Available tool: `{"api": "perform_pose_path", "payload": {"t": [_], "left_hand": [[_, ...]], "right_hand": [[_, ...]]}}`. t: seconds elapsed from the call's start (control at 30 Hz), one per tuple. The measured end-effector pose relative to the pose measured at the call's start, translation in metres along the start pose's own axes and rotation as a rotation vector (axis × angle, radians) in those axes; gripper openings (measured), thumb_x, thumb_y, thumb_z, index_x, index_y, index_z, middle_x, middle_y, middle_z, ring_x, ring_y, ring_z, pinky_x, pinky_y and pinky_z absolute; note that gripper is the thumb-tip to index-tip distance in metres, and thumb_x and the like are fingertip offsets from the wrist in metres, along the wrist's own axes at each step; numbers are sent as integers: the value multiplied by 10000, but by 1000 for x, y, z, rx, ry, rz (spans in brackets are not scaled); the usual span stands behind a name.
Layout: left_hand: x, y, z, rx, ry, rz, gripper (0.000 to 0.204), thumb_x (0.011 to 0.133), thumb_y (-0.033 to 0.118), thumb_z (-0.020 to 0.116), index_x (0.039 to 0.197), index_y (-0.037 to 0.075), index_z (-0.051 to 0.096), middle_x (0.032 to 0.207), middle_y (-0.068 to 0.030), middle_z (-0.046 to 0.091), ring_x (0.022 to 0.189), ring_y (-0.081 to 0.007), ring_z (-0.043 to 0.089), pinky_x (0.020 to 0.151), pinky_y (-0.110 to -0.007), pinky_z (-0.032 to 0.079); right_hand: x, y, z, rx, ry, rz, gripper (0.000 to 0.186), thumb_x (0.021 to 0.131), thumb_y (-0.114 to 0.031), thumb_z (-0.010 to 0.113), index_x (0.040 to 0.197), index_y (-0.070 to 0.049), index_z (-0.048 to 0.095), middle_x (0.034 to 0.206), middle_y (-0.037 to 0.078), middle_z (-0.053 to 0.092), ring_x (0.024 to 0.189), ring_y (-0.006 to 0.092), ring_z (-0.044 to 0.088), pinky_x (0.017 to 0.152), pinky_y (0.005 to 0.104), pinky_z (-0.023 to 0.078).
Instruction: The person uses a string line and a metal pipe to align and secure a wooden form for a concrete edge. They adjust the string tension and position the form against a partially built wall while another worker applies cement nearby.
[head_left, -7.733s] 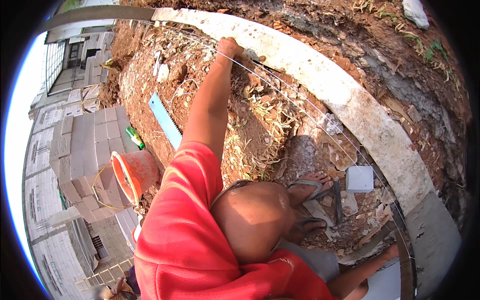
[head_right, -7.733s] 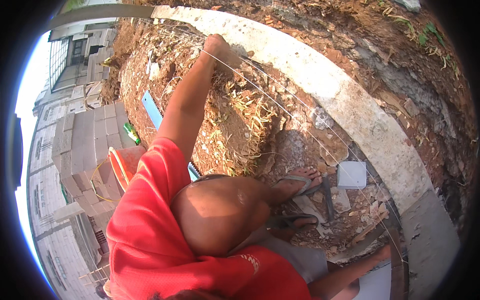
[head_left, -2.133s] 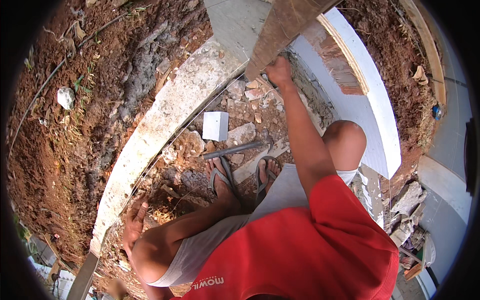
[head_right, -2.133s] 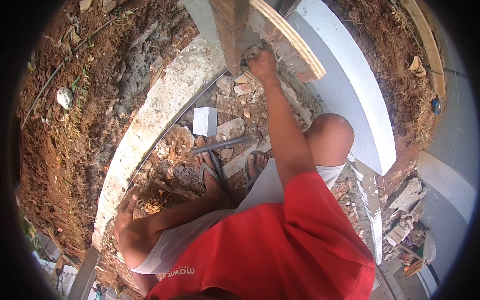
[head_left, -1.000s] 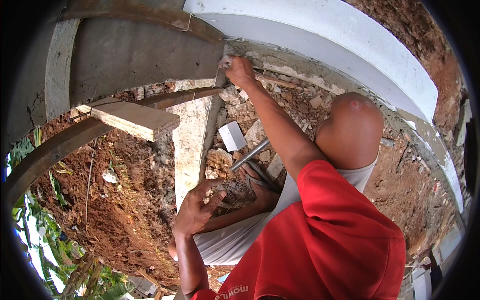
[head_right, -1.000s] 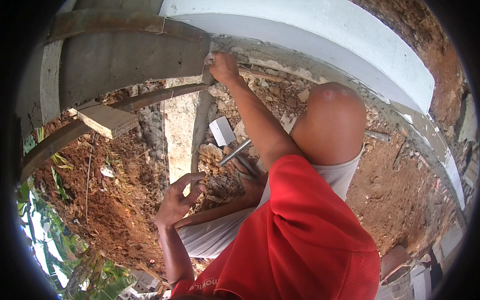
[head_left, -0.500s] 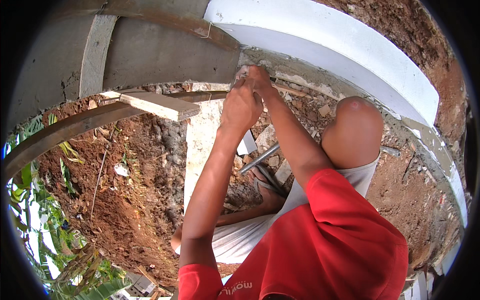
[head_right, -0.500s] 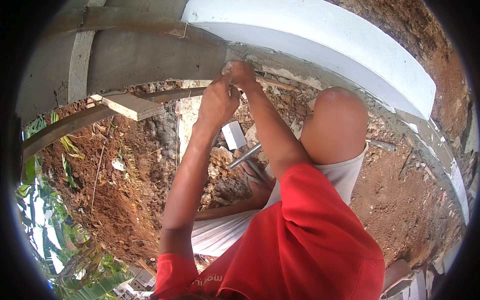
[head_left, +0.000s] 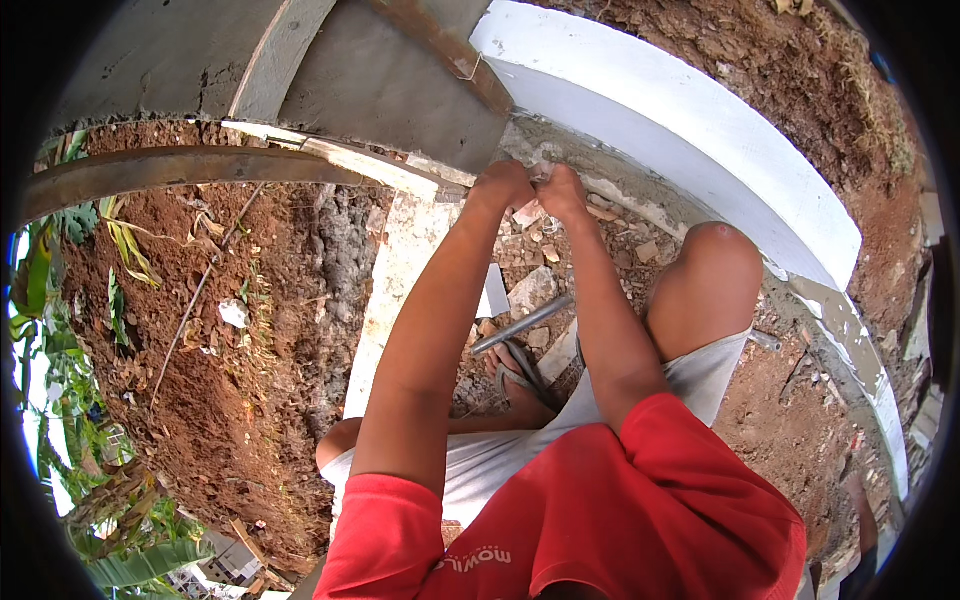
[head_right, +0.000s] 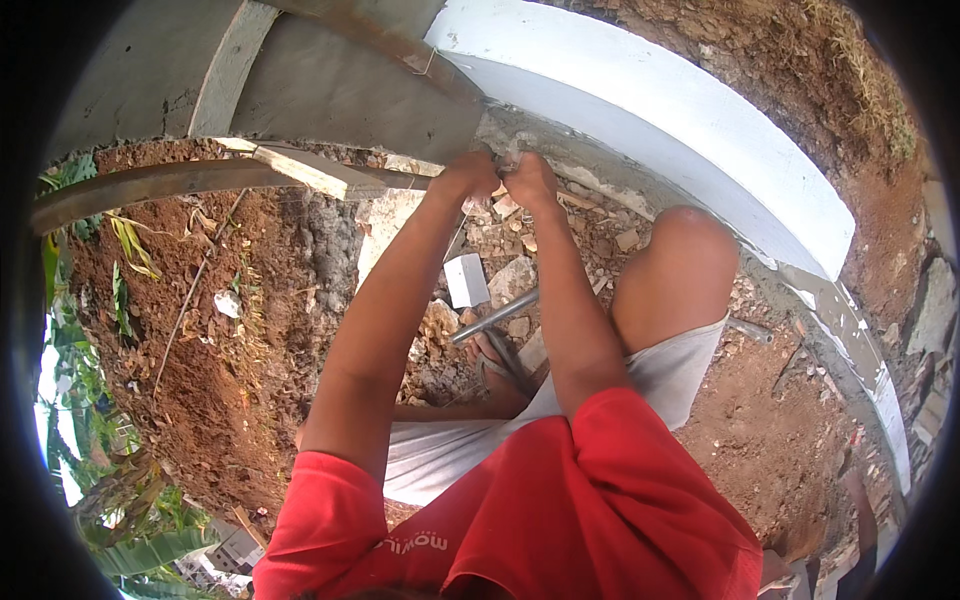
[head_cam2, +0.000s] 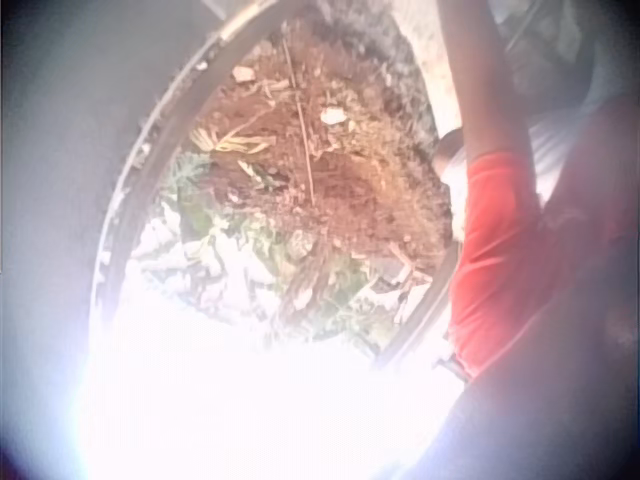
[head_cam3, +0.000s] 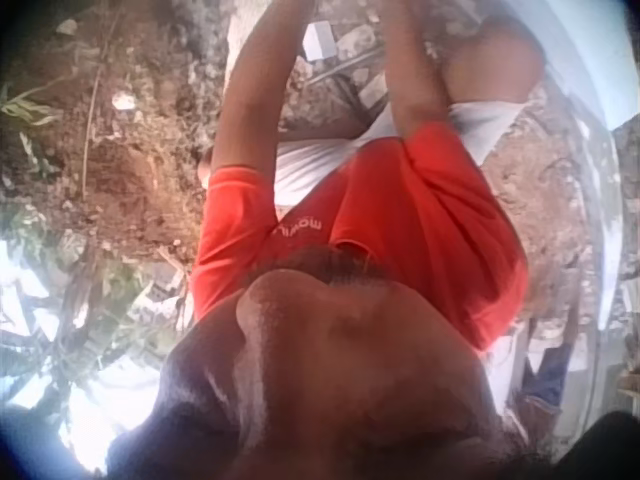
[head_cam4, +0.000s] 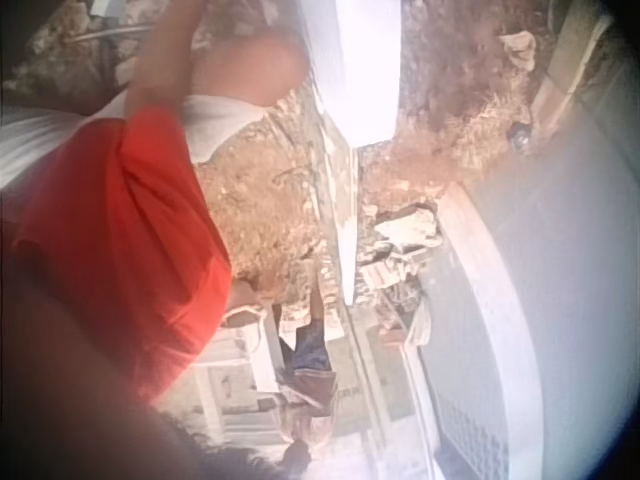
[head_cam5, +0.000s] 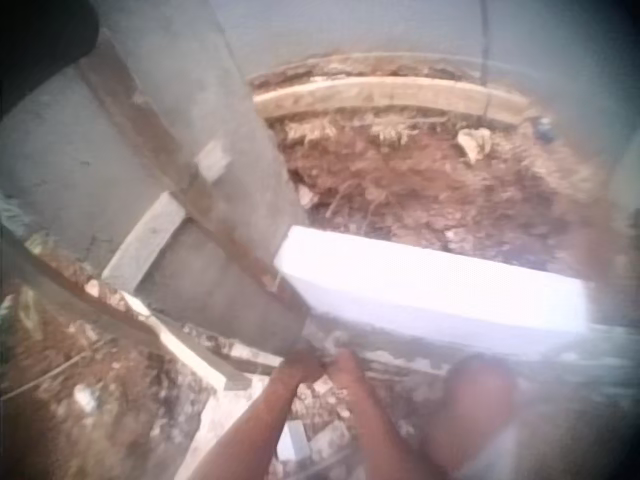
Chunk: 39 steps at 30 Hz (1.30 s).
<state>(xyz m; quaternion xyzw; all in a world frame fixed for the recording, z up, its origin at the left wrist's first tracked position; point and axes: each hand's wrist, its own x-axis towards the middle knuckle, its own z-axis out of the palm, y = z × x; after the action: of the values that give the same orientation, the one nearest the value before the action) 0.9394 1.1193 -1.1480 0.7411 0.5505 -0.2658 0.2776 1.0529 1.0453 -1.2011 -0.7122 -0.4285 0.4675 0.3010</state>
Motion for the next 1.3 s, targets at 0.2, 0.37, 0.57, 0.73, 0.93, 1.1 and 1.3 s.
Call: {"api": "perform_pose_path", "payload": {"t": [0.2, 0.37, 0.57, 0.73, 0.93, 1.1, 1.3], "left_hand": [[0, 6, -13, -288, -178, -71, 231, 894, 165, 653, 973, -25, 757, 869, -126, 787, 734, -231, 771, 707, -385, 608], [1, 12, -15, -394, -247, -65, 252, 875, 198, 668, 926, -35, 746, 866, -135, 781, 740, -220, 769, 688, -389, 596], [16, -23, -5, -195, -112, -118, 323, 786, 230, 693, 988, -10, 770, 942, -168, 782, 885, -287, 772, 772, -389, 597], [-21, 32, -30, 242, -3, 3, 331, 789, 212, 722, 1063, 38, 786, 1143, -176, 756, 1086, -296, 734, 890, -395, 587], [-39, 55, -41, 369, 93, 100, 361, 781, 211, 781, 1112, 67, 779, 1164, -180, 748, 1151, -309, 708, 952, -403, 573], [-40, 48, -29, 222, 154, 135, 312, 823, 215, 714, 1054, 16, 775, 1149, -237, 731, 1115, -384, 704, 957, -458, 564], [-28, 37, -21, 127, 233, 116, 297, 885, 236, 629, 1041, 33, 779, 1128, -243, 728, 1106, -407, 695, 961, -460, 554]], "right_hand": [[-21, 5, -3, 110, 70, 123, 191, 877, -171, 708, 1040, -148, 806, 891, 132, 776, 802, 248, 743, 781, 369, 551], [-41, 17, 17, 358, 201, 181, 201, 864, -201, 754, 986, -44, 786, 839, 140, 746, 788, 230, 704, 747, 369, 530], [-78, -6, 44, 638, 159, 110, 143, 908, -166, 761, 959, -33, 765, 771, 38, 690, 739, 130, 586, 706, 328, 480], [-74, 12, 41, 654, 150, 180, 194, 883, -193, 788, 949, -14, 752, 752, 13, 667, 691, 96, 535, 626, 294, 428], [-58, 29, 52, 868, 244, 135, 127, 898, -143, 758, 939, -28, 726, 857, 3, 701, 817, 89, 575, 783, 270, 444], [-59, 32, 48, 795, 265, 190, 90, 895, -114, 725, 925, -29, 724, 865, 17, 706, 822, 104, 576, 795, 277, 444], [-63, 23, 42, 782, 273, 197, 142, 901, -162, 715, 935, -26, 738, 894, 48, 717, 841, 137, 593, 810, 299, 454]]}}
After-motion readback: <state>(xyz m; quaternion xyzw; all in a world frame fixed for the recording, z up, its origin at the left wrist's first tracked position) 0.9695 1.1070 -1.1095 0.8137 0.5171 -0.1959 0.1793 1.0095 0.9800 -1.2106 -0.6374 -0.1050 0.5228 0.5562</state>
